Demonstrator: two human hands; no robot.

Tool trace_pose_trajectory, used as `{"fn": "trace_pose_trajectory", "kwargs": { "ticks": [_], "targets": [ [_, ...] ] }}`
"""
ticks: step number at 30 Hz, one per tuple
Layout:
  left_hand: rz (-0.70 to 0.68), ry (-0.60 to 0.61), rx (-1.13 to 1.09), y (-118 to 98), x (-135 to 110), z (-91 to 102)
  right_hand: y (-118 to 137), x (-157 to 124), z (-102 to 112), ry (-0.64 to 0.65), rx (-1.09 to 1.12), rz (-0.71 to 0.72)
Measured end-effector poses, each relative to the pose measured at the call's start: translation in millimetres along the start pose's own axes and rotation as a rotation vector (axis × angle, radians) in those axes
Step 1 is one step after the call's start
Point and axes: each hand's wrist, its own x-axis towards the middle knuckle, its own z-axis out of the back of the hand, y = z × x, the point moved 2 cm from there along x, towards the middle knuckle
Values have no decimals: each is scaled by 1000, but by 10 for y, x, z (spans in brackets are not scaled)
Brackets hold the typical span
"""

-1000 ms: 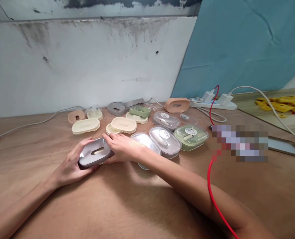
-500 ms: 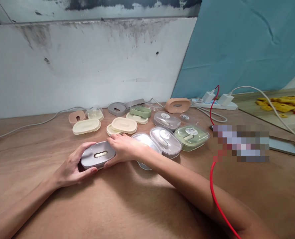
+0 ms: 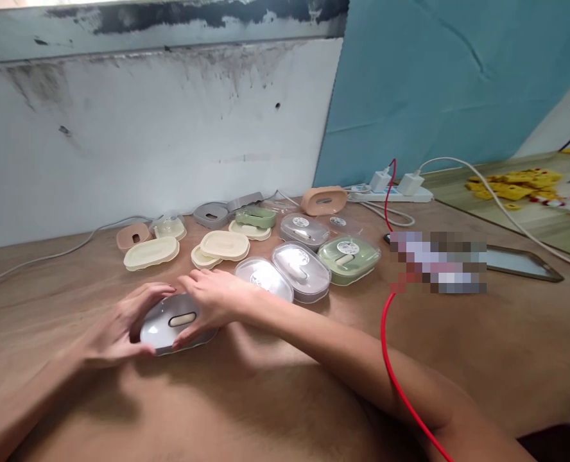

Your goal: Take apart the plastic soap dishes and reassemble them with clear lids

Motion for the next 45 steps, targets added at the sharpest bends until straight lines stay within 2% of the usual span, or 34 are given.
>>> {"fn": "trace_pose_trajectory", "kwargs": {
  "ticks": [2,5,9,11,14,17,21,24,28,31,35,37,39,42,45],
  "targets": [
    [68,-53,-8,116,137,145,16,9,-9,34,64,33],
    [360,-292,166,394,486,422,75,11,45,85,45,13],
    [639,-440,329,813,1049,603,203,-56,178,157,-103,-75],
    [755,-431,375,982,1270,582,245,-105,222,166,-161,-110],
    [852,-367,429,1126,1496,490,251,-152,236,162,-178,-94],
    [908,-308,458,1195,1631,446,210,-158,227,160,-170,-69],
    [931,-251,433,1264,1719,510,178,-149,232,149,-151,-64],
    [902,-279,404,1272,1688,585,176,-149,226,145,-148,-63],
    [800,-420,355,1162,1524,657,160,-139,202,142,-144,-64],
    [696,-576,326,956,1331,668,155,-131,196,144,-143,-57],
    [519,-720,310,492,968,556,189,-146,210,151,-160,-83],
    [329,-738,262,206,759,431,207,-169,231,164,-153,-78],
    [175,-680,190,-45,552,261,207,-202,272,206,-97,-44],
    [103,-571,78,-268,289,-9,160,-267,403,282,64,8],
    [99,-514,-41,-343,122,-192,100,-315,603,187,189,20]
  ]
}}
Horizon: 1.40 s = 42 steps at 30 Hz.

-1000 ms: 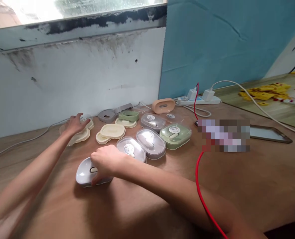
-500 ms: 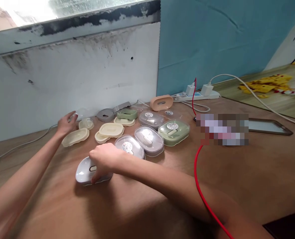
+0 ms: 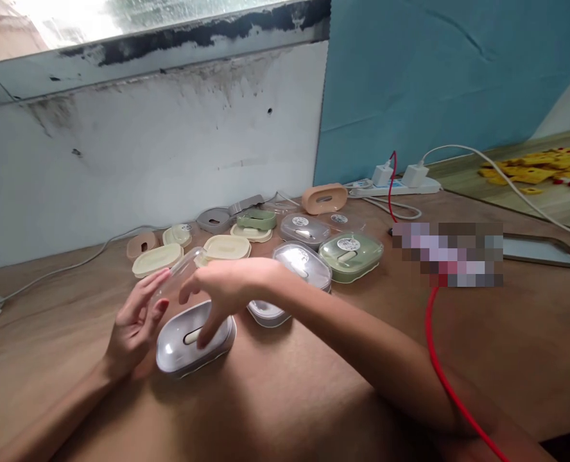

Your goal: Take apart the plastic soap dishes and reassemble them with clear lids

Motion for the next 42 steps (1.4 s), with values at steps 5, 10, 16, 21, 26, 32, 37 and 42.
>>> {"fn": "trace_pose_trajectory", "kwargs": {
  "ticks": [5,10,16,21,26,32,37,42],
  "targets": [
    [-150,95,10,-114,-100,24,3,-49,156,-379,-85,46],
    [-286,155,2,-223,-137,60,-76,5,23,-315,-141,3],
    [-246,349,-90,-156,-191,-3,-129,78,-105,-80,-80,-113],
    [-172,423,-10,-88,-195,-44,-151,134,-200,2,-177,-101],
    [-125,314,56,20,-199,-22,-162,229,-349,-32,-222,-47],
    [-120,277,7,62,-184,-3,-176,294,-421,-97,-188,-21],
    [-116,274,13,54,-184,-20,-144,244,-342,-61,-224,-92],
    [-102,274,2,66,-189,-13,-74,253,-380,-54,-307,-99]
  ]
}}
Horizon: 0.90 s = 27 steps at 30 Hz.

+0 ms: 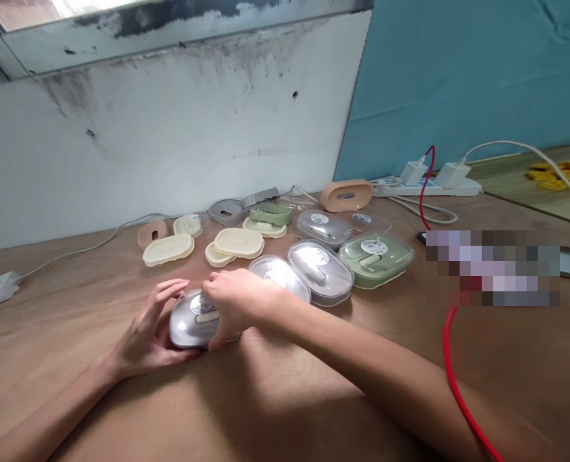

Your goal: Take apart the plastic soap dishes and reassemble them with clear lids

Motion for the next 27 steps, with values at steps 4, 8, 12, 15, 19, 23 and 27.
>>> {"fn": "trace_pose_trajectory", "kwargs": {
  "ticks": [4,8,12,15,19,23,27],
  "targets": [
    [-29,-41,9,33,-6,29,33,23,-94,-55,-21,38],
    [-37,-55,18,68,-17,44,23,5,-106,-49,-19,46],
    [-25,-45,6,57,-21,40,7,-24,-29,-7,17,15],
    [-25,-35,-16,30,-11,26,3,-32,9,14,40,3],
    [-47,-41,-31,6,2,9,2,-24,-5,-25,10,24],
    [-35,-47,-41,7,-2,10,31,-29,-18,-27,9,25],
    [-83,-46,-26,-9,12,27,89,-47,25,-38,-36,0]
  ]
}}
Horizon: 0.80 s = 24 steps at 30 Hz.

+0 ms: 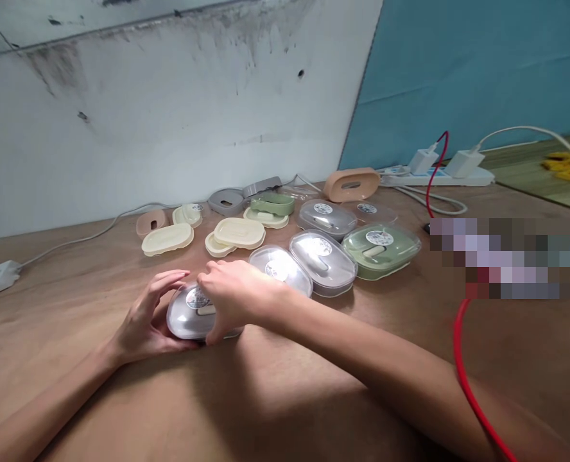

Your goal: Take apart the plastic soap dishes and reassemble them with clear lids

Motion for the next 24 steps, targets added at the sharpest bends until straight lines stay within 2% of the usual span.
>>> {"fn": "trace_pose_trajectory", "kwargs": {
  "ticks": [9,16,24],
  "targets": [
    [-99,39,31,25,-41,3,-19,7,-64,-46,42,-3],
    [-69,53,-52,65,-17,46,23,-4,-25,-12,4,-7],
    [12,136,-170,118,0,48,67,-23,39,28,-7,-33]
  ]
}}
